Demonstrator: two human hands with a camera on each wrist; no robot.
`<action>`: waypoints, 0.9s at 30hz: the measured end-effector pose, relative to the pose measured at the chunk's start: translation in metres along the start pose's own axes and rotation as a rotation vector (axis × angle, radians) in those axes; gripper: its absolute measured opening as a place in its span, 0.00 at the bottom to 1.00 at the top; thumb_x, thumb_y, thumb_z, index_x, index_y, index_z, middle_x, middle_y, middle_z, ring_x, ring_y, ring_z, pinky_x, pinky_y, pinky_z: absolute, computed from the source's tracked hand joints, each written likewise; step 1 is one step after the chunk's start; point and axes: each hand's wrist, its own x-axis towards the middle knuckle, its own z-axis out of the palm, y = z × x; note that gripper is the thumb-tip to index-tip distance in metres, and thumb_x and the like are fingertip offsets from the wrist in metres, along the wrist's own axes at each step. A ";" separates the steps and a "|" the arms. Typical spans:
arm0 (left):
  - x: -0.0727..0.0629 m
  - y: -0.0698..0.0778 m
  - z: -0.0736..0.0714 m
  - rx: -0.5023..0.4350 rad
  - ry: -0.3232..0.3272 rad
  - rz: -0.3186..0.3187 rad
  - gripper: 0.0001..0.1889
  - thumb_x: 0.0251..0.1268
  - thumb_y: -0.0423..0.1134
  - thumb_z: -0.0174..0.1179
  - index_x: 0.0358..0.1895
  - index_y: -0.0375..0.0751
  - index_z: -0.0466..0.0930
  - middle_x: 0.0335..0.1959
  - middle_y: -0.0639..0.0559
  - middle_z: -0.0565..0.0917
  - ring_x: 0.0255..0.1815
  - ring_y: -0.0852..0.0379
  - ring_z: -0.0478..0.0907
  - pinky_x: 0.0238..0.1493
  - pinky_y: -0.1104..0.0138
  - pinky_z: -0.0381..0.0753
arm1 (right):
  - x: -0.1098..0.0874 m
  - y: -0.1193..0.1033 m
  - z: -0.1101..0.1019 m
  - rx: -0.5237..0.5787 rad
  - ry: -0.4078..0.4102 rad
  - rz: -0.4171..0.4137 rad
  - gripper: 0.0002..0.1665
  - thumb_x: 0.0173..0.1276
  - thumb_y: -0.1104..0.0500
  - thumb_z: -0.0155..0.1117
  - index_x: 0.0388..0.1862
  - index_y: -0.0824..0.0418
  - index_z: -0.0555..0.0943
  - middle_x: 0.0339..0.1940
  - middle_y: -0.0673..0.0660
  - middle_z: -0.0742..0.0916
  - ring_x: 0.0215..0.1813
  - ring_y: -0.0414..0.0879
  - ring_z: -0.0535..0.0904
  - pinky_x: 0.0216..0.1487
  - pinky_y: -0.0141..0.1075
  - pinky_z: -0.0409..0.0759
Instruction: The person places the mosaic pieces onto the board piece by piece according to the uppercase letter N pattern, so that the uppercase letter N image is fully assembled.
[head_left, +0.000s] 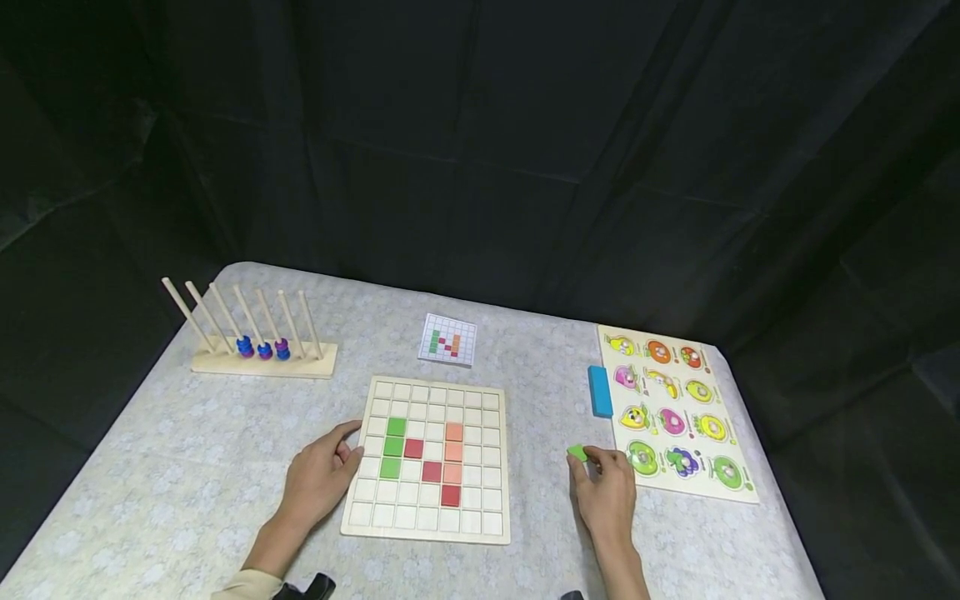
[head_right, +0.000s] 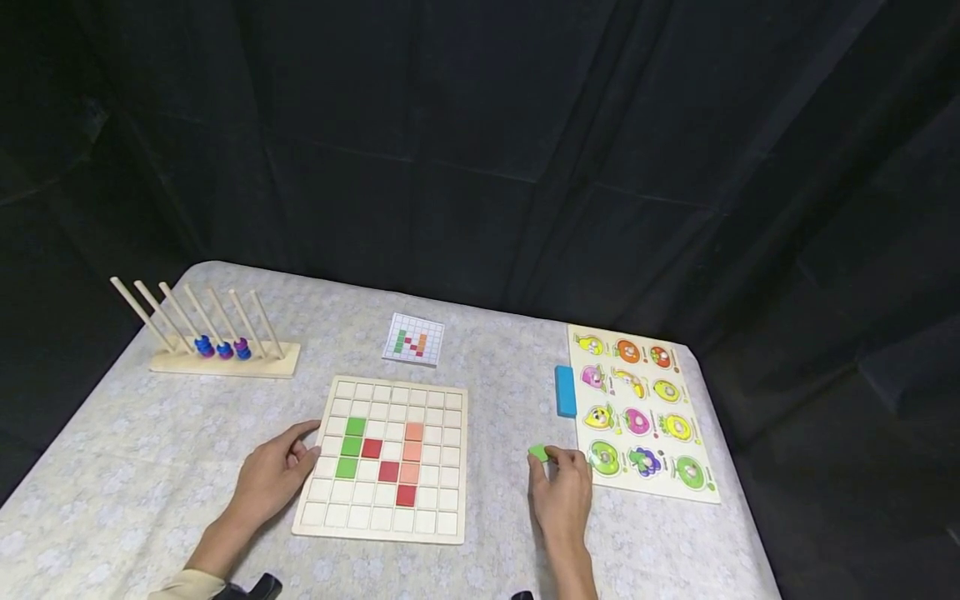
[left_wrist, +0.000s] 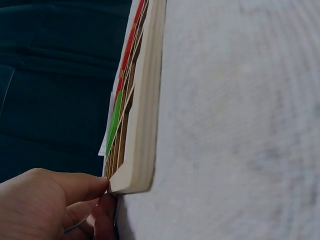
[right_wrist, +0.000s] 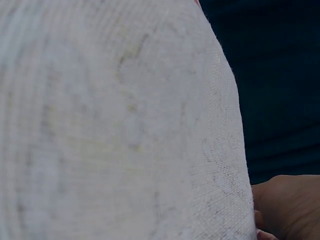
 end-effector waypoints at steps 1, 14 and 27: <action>0.000 0.000 0.000 0.001 -0.002 -0.002 0.21 0.67 0.37 0.63 0.63 0.40 0.80 0.23 0.55 0.79 0.20 0.65 0.69 0.23 0.70 0.65 | 0.000 0.000 0.000 -0.003 -0.002 -0.001 0.20 0.67 0.57 0.70 0.50 0.71 0.84 0.45 0.66 0.83 0.49 0.58 0.77 0.53 0.51 0.73; 0.001 0.000 0.000 0.002 -0.007 -0.008 0.21 0.67 0.37 0.63 0.62 0.40 0.80 0.23 0.56 0.79 0.20 0.65 0.70 0.24 0.71 0.66 | -0.001 -0.001 -0.001 -0.035 -0.007 -0.042 0.18 0.67 0.58 0.69 0.49 0.71 0.85 0.43 0.65 0.85 0.46 0.56 0.79 0.47 0.47 0.74; 0.001 -0.001 0.001 0.009 0.007 0.001 0.21 0.66 0.37 0.63 0.62 0.40 0.80 0.23 0.56 0.79 0.20 0.65 0.69 0.23 0.71 0.65 | 0.000 0.001 0.001 -0.058 0.021 -0.062 0.19 0.64 0.57 0.71 0.46 0.71 0.86 0.39 0.65 0.85 0.41 0.55 0.81 0.43 0.44 0.76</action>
